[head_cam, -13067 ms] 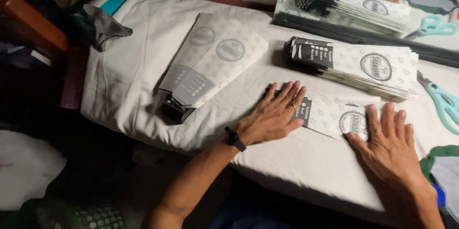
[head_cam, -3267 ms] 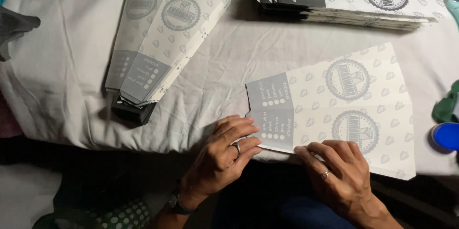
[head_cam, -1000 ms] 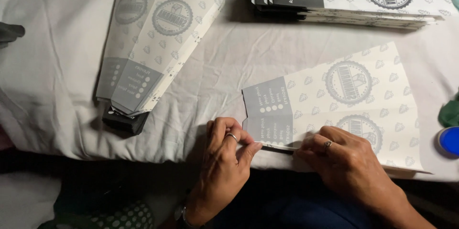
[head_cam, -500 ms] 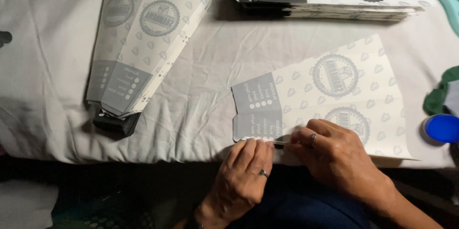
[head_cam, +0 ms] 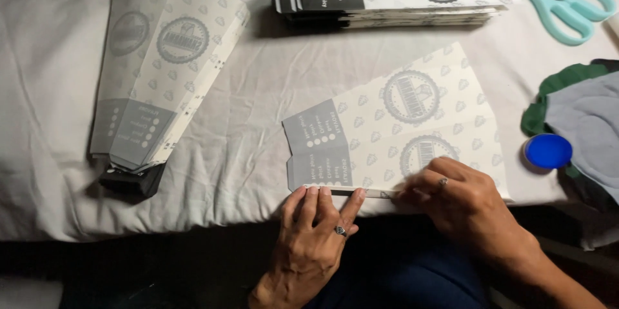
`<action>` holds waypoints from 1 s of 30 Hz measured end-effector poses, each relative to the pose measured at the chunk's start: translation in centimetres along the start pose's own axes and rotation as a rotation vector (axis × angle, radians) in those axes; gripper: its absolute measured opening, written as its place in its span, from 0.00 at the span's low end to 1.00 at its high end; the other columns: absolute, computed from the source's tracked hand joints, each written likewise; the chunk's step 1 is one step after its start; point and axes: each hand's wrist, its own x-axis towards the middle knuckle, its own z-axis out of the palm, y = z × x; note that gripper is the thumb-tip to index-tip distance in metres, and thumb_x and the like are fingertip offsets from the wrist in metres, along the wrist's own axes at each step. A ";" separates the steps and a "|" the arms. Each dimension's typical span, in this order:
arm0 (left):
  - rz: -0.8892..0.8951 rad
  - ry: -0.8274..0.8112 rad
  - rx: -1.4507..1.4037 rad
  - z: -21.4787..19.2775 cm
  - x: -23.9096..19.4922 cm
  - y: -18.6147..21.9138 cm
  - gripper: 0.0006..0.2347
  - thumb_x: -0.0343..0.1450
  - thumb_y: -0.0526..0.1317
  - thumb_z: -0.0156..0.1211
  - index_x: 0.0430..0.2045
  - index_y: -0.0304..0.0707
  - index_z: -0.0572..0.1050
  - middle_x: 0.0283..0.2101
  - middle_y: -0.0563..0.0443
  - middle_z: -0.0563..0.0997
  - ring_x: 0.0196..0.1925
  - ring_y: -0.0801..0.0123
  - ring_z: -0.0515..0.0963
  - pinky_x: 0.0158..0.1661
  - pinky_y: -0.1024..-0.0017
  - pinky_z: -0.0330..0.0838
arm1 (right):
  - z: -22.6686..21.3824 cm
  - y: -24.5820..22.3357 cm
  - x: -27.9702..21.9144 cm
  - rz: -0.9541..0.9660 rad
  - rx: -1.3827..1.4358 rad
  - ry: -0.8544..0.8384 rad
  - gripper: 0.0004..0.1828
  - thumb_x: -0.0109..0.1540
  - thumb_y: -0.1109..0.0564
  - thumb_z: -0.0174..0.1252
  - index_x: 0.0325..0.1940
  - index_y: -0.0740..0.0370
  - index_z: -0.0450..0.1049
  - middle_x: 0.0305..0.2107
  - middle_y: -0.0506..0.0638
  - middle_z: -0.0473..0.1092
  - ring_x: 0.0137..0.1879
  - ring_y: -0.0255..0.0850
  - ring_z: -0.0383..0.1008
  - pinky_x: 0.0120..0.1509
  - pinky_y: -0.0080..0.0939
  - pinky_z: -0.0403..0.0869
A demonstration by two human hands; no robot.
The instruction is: Folding printed paper sheets into food packaging bags and organizing them into stacks.
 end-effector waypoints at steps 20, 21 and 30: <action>0.026 -0.220 0.383 -0.2 2.1 2.4 0.54 0.51 0.78 0.68 0.73 0.74 0.47 0.39 0.41 0.71 0.41 0.46 0.77 0.60 0.37 0.70 | -3.2 0.5 -2.3 -0.016 -0.211 -0.016 0.05 0.61 0.64 0.62 0.36 0.57 0.74 0.25 0.47 0.66 0.30 0.43 0.65 0.36 0.42 0.66; 0.033 -0.219 0.381 -0.2 2.2 2.6 0.54 0.51 0.78 0.68 0.73 0.74 0.47 0.39 0.41 0.71 0.41 0.46 0.77 0.60 0.37 0.70 | -3.1 1.1 -2.5 -0.010 -0.213 -0.011 0.05 0.61 0.64 0.62 0.36 0.57 0.74 0.25 0.47 0.66 0.30 0.43 0.65 0.36 0.42 0.66; 0.058 -0.325 0.518 -0.3 3.5 3.7 0.54 0.55 0.77 0.60 0.73 0.75 0.35 0.30 0.43 0.69 0.32 0.54 0.77 0.65 0.35 0.63 | -2.7 2.9 -1.6 0.139 0.039 -0.064 0.05 0.57 0.51 0.69 0.34 0.49 0.81 0.23 0.42 0.73 0.29 0.36 0.71 0.34 0.35 0.69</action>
